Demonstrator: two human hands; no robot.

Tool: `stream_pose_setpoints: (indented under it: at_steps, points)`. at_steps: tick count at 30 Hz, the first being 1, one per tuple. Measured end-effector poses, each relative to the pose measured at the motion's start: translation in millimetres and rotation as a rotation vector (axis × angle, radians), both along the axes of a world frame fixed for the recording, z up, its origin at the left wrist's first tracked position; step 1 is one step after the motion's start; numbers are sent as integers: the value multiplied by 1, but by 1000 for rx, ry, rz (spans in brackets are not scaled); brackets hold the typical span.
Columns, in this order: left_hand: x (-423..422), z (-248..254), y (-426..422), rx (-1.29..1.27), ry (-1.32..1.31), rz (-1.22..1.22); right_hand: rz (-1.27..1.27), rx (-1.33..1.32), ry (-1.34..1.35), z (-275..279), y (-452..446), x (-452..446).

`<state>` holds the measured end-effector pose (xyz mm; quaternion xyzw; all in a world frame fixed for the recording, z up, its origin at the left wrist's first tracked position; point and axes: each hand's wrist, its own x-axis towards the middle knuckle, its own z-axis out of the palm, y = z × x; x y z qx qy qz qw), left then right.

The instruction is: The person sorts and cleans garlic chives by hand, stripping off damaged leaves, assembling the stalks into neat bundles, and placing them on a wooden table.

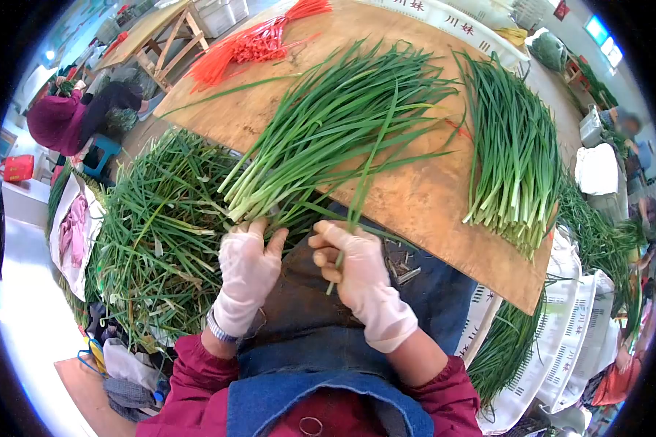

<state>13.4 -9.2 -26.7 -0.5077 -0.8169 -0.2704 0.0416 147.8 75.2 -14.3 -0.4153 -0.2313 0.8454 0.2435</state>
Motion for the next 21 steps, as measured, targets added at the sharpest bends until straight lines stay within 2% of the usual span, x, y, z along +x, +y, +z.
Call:
stream_pose_setpoints:
  at_steps: [1, 4, 7, 8, 11, 17, 21]
  points:
    - [0, -7, 5, 88, -141, 1, -7, 22, -50, -2, -1, -5]
    - [5, -12, 1, 173, -954, 65, -29, 26, -81, -9, -1, -20]
    - [15, 5, -5, 57, -1362, 91, 3, 50, -68, -14, -1, -22]
    - [16, 7, -6, 65, -1402, 90, 18, 52, -64, -12, 0, -20]
    - [20, -1, -4, 160, -1251, 38, 25, 88, -60, -5, 0, -14]
    - [27, 15, -9, 174, -1335, 126, -43, 66, -71, 1, -2, -9]
    - [16, 42, -37, 279, -1133, 196, -71, 67, -37, 0, 3, -3]
